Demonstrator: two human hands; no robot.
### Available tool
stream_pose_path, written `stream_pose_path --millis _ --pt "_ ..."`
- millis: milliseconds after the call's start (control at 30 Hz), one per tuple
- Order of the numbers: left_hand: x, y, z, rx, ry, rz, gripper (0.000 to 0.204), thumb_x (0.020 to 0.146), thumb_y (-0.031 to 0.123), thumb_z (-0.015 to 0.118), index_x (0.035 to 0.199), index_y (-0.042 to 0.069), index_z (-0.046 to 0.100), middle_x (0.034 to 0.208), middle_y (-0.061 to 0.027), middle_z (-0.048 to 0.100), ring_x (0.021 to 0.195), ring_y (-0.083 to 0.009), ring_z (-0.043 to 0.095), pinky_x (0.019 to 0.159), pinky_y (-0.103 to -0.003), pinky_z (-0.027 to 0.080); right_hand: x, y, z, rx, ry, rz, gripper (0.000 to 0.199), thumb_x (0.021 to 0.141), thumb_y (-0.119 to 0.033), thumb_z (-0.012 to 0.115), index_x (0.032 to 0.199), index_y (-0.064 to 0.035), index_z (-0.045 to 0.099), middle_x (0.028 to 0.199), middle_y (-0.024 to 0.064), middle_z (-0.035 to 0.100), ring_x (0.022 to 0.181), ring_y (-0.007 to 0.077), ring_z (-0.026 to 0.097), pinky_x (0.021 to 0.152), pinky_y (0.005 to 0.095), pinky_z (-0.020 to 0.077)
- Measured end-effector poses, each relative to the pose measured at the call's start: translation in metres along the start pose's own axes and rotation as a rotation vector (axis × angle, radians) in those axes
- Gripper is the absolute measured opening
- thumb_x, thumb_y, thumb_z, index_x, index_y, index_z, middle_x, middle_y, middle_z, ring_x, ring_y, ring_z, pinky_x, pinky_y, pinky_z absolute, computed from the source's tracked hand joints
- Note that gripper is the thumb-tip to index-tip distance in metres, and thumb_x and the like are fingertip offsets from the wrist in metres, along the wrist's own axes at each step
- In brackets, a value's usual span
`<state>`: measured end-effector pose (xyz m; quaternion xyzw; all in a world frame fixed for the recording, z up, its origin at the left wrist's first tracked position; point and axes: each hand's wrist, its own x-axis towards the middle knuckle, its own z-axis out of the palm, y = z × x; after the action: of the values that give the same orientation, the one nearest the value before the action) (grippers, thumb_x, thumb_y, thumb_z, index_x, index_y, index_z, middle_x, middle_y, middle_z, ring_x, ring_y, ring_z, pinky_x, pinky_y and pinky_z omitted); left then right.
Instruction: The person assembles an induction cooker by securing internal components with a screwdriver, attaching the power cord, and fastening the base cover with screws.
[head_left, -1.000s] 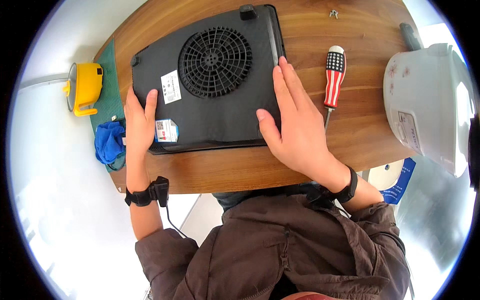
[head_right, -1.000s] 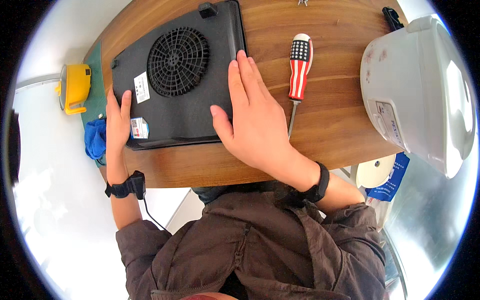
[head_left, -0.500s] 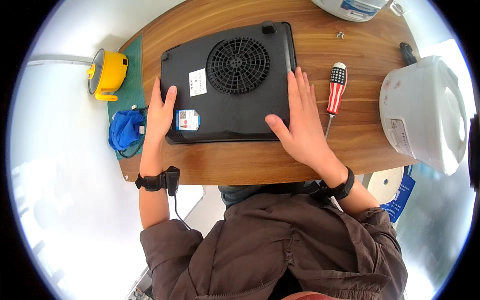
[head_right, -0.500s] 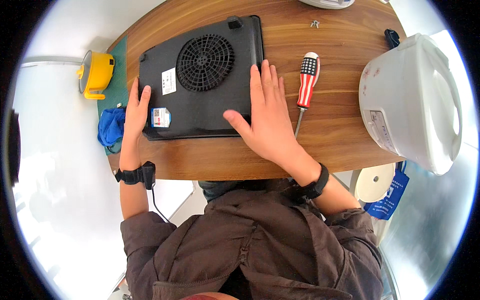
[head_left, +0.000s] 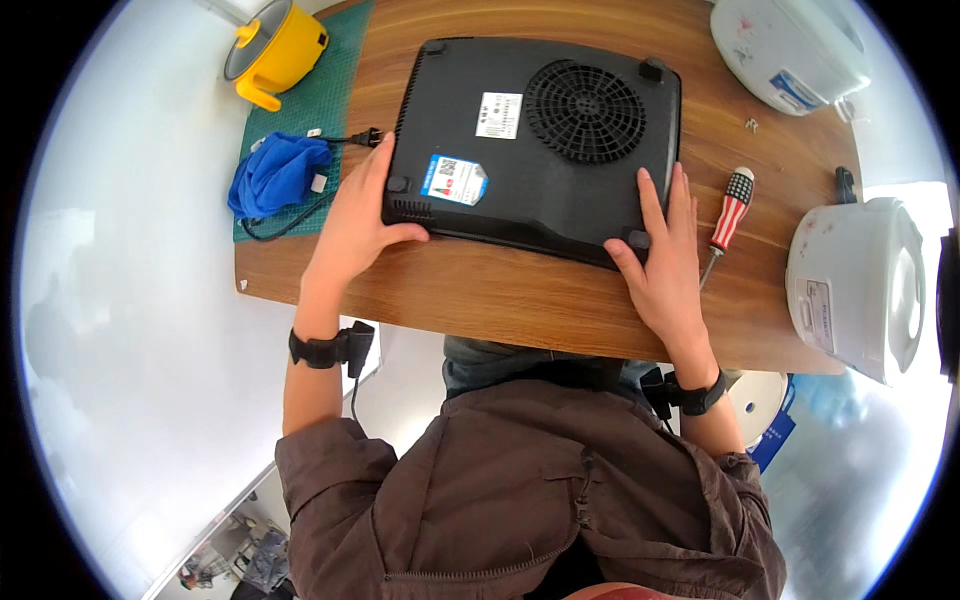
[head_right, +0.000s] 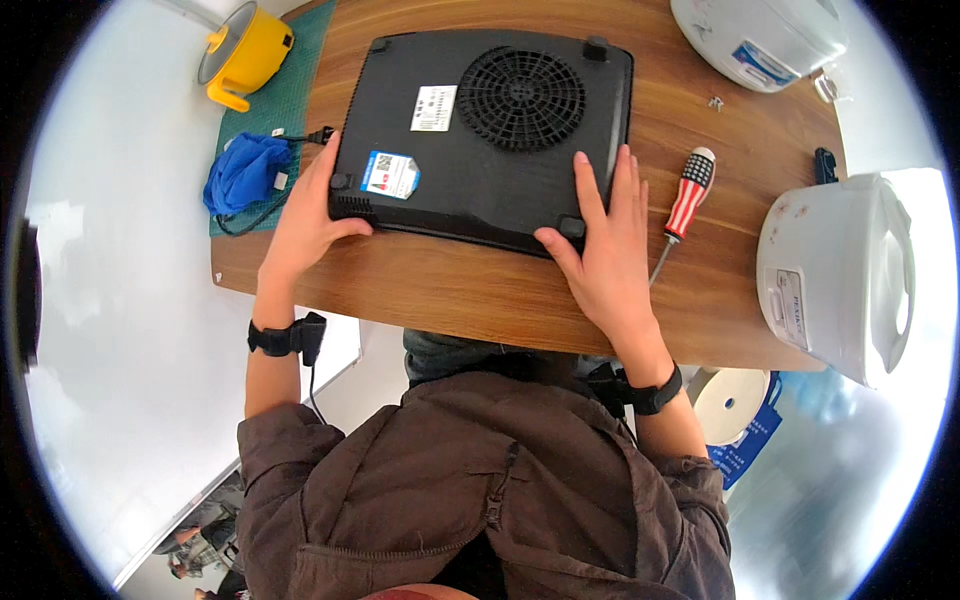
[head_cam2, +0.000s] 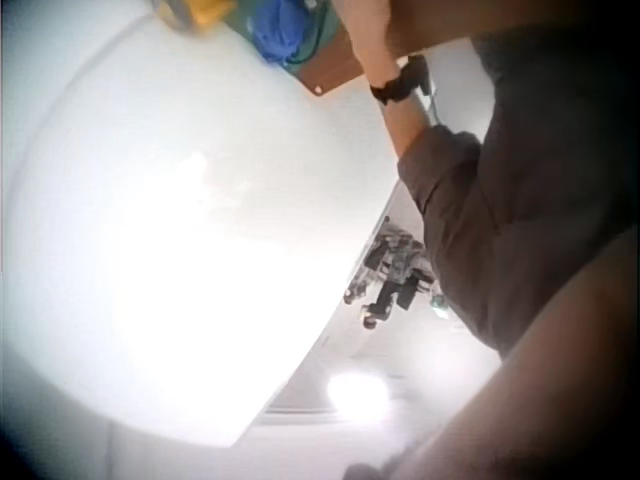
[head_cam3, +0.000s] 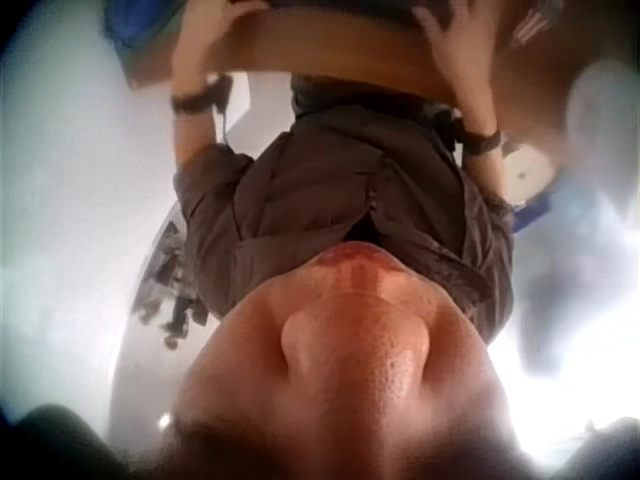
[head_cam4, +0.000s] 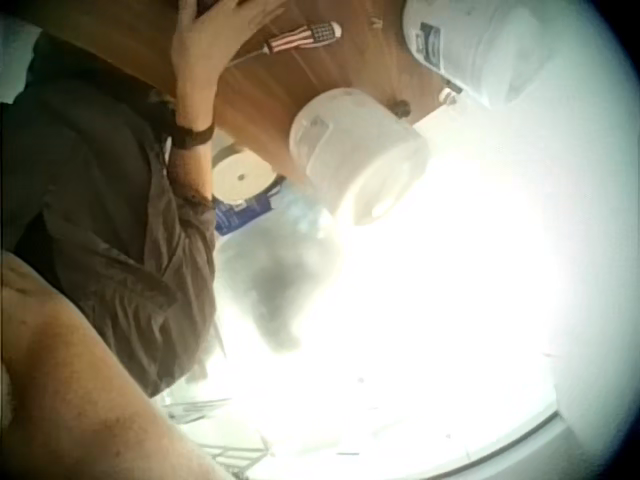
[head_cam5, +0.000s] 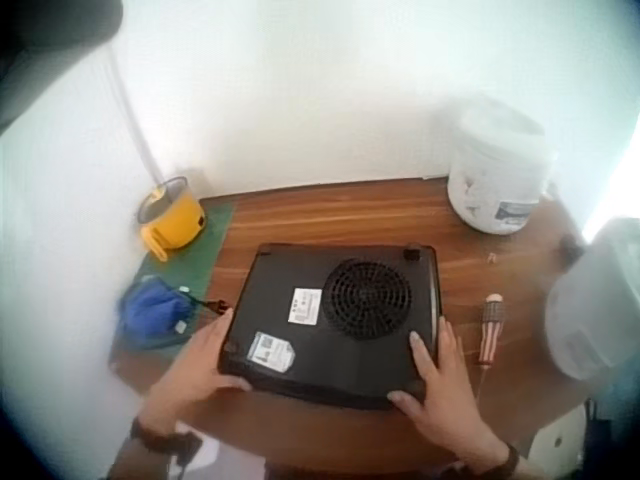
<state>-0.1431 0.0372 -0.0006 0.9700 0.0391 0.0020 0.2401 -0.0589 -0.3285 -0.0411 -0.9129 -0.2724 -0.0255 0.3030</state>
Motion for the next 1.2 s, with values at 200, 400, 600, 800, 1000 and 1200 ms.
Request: stream_pose_path --millis 200,400,600,800,1000,1200 --pt "-0.006 -0.011 0.015 -0.005 0.090 0.049 0.118 0.066 0.025 0.093 0.163 0.009 0.028 0.148 -0.0228 0.052 0.134 -0.0418 0.049 0.115 -0.046 0.037 -0.005 -0.004 0.004 -0.016 0.055 0.019 0.071 0.098 -0.043 0.066 0.158 -0.0119 0.042 0.166 0.0298 0.024 0.150 0.0486 0.030 0.123 0.0549 0.0270" --pt "-0.011 -0.013 0.013 0.013 0.170 0.158 0.112 0.070 0.024 0.091 0.163 0.011 0.029 0.148 -0.0189 0.054 0.133 -0.0415 0.048 0.114 -0.046 0.036 -0.003 -0.021 -0.003 0.158 0.132 0.089 0.057 0.104 -0.038 0.060 0.152 -0.0088 0.050 0.165 0.0284 0.029 0.143 0.0476 0.044 0.113 0.0455 0.0423" --pt "-0.011 -0.001 -0.007 0.014 0.137 0.187 0.109 0.074 0.027 0.089 0.162 0.009 0.027 0.157 -0.0194 0.045 0.137 -0.0376 0.050 0.115 -0.046 0.035 0.004 -0.028 -0.015 0.176 0.162 0.119 0.052 0.106 -0.038 0.057 0.149 -0.0079 0.054 0.162 0.0294 0.035 0.145 0.0441 0.044 0.115 0.0427 0.0386" --pt "0.003 -0.001 -0.026 0.193 0.253 0.345 0.103 0.074 -0.010 0.076 0.161 0.017 0.030 0.151 -0.0156 0.052 0.127 -0.0382 0.056 0.102 -0.044 0.048 0.028 -0.029 -0.044 0.198 0.146 0.150 0.052 0.106 -0.040 0.058 0.142 -0.0030 0.059 0.150 0.0322 0.050 0.145 0.0409 0.045 0.118 0.0413 0.0343" --pt "0.025 -0.007 -0.056 0.232 0.339 0.444 0.093 0.074 -0.023 0.055 0.156 0.018 0.042 0.150 -0.0142 0.055 0.127 -0.0395 0.058 0.102 -0.044 0.051 0.064 -0.039 -0.078 0.280 0.094 0.216 0.054 0.106 -0.048 0.057 0.130 -0.0003 0.068 0.112 0.0124 0.072 0.109 0.0183 0.063 0.099 0.0309 0.0467" --pt "0.043 0.031 -0.111 0.235 0.212 0.384 0.080 0.081 -0.015 0.053 0.156 0.009 0.039 0.130 -0.0288 0.063 0.112 -0.0472 0.062 0.096 -0.049 0.051 0.098 -0.021 -0.117 0.311 0.026 0.101 0.062 0.102 -0.058 0.059 0.132 -0.0040 0.067 0.116 0.0086 0.068 0.110 0.0178 0.064 0.101 0.0307 0.0467"
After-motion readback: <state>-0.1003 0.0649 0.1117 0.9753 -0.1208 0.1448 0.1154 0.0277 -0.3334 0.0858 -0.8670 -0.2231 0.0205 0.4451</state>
